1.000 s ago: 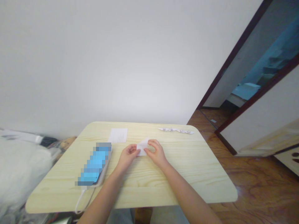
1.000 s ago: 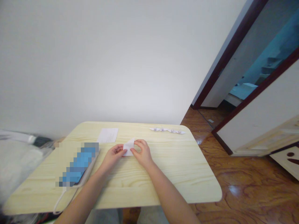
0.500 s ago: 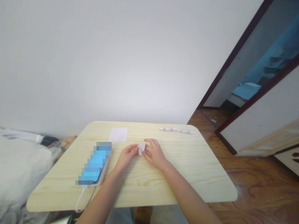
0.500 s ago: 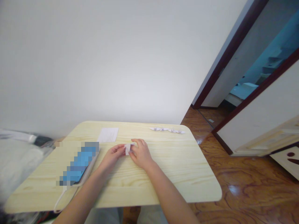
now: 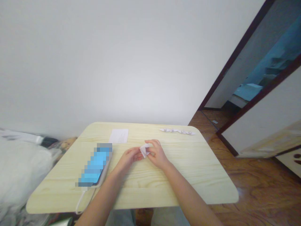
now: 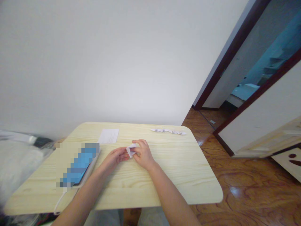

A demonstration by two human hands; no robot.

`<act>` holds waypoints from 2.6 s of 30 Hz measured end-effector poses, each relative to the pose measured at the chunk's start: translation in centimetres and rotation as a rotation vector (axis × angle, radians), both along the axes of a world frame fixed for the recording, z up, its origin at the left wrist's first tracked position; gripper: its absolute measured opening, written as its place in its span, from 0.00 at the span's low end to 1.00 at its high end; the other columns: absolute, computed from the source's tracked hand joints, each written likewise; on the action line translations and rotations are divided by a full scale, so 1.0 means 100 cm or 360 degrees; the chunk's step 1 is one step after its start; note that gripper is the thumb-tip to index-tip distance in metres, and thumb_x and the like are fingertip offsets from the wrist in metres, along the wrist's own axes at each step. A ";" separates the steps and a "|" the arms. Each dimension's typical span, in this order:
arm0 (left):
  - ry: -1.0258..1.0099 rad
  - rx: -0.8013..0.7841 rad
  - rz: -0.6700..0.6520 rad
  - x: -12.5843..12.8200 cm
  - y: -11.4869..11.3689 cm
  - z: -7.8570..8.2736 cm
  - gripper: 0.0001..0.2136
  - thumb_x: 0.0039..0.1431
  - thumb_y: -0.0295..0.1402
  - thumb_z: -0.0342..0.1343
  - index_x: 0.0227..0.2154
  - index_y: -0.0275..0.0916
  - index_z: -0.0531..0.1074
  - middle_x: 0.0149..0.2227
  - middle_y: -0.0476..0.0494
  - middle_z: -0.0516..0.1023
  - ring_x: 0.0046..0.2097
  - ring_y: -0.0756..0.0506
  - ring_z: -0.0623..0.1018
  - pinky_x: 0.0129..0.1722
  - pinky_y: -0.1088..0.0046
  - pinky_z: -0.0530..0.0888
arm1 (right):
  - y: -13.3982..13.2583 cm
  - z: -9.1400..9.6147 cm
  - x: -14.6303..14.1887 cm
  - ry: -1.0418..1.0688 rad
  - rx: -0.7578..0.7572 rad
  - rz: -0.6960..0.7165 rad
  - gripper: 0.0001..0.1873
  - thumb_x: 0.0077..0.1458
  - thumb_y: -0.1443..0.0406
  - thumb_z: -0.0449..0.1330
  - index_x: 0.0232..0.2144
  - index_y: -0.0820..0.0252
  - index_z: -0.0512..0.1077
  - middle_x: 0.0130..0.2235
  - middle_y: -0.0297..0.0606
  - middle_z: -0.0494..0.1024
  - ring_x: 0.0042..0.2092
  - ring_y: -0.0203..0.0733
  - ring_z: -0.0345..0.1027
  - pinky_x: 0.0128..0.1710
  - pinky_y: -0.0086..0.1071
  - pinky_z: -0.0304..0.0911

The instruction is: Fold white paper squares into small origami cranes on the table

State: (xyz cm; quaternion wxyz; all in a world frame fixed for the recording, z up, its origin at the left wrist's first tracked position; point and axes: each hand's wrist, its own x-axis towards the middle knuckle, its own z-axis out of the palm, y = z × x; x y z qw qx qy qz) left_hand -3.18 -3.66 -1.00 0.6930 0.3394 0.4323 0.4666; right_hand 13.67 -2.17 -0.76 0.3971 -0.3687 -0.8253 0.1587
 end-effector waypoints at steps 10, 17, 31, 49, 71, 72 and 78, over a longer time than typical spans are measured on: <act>-0.0211 -0.0154 -0.0078 -0.002 0.001 -0.002 0.13 0.41 0.34 0.64 0.31 0.32 0.75 0.32 0.40 0.79 0.30 0.50 0.75 0.32 0.76 0.70 | -0.003 0.006 0.001 -0.0292 0.0153 -0.0015 0.12 0.43 0.75 0.54 0.28 0.57 0.74 0.53 0.37 0.62 0.55 0.48 0.48 0.54 0.46 0.48; -0.0263 -0.0111 -0.0006 -0.004 0.002 0.000 0.13 0.42 0.33 0.64 0.33 0.32 0.75 0.34 0.40 0.79 0.32 0.49 0.75 0.35 0.75 0.70 | -0.005 0.011 0.003 -0.0076 0.0047 -0.0059 0.18 0.42 0.75 0.53 0.38 0.58 0.71 0.53 0.42 0.62 0.56 0.48 0.49 0.55 0.47 0.47; -0.0150 0.0006 0.0085 -0.004 0.004 -0.005 0.17 0.40 0.36 0.65 0.36 0.35 0.75 0.38 0.39 0.78 0.37 0.46 0.75 0.38 0.73 0.69 | 0.011 -0.007 -0.002 0.1238 -0.1505 0.0069 0.22 0.38 0.60 0.65 0.38 0.61 0.70 0.32 0.36 0.75 0.29 0.34 0.68 0.29 0.29 0.62; -0.0095 0.0017 0.0068 -0.002 0.003 -0.001 0.17 0.38 0.36 0.65 0.34 0.36 0.76 0.35 0.41 0.78 0.35 0.48 0.73 0.34 0.77 0.66 | 0.008 -0.001 -0.004 0.1240 -0.1419 0.0145 0.18 0.39 0.65 0.61 0.38 0.59 0.70 0.32 0.34 0.75 0.29 0.33 0.67 0.28 0.27 0.62; -0.0072 -0.0059 -0.0114 0.004 -0.001 -0.001 0.14 0.40 0.37 0.65 0.29 0.33 0.76 0.27 0.43 0.78 0.28 0.50 0.73 0.30 0.77 0.66 | 0.010 -0.006 -0.009 0.1300 -0.1502 0.0016 0.21 0.32 0.70 0.63 0.33 0.59 0.64 0.27 0.31 0.74 0.24 0.31 0.64 0.23 0.24 0.57; -0.0024 -0.0023 -0.0120 0.004 -0.001 -0.001 0.14 0.40 0.37 0.64 0.30 0.33 0.76 0.27 0.43 0.78 0.29 0.50 0.73 0.30 0.77 0.66 | 0.010 -0.006 -0.010 0.1290 -0.1494 0.0033 0.21 0.31 0.70 0.63 0.34 0.59 0.65 0.26 0.30 0.74 0.24 0.31 0.64 0.23 0.24 0.57; 0.0339 0.0248 -0.0038 0.008 0.000 -0.004 0.14 0.41 0.39 0.63 0.29 0.34 0.77 0.24 0.44 0.78 0.27 0.48 0.72 0.28 0.76 0.65 | 0.007 -0.007 -0.010 0.1278 -0.1495 0.0052 0.27 0.30 0.73 0.62 0.38 0.57 0.63 0.23 0.26 0.72 0.24 0.32 0.64 0.23 0.24 0.57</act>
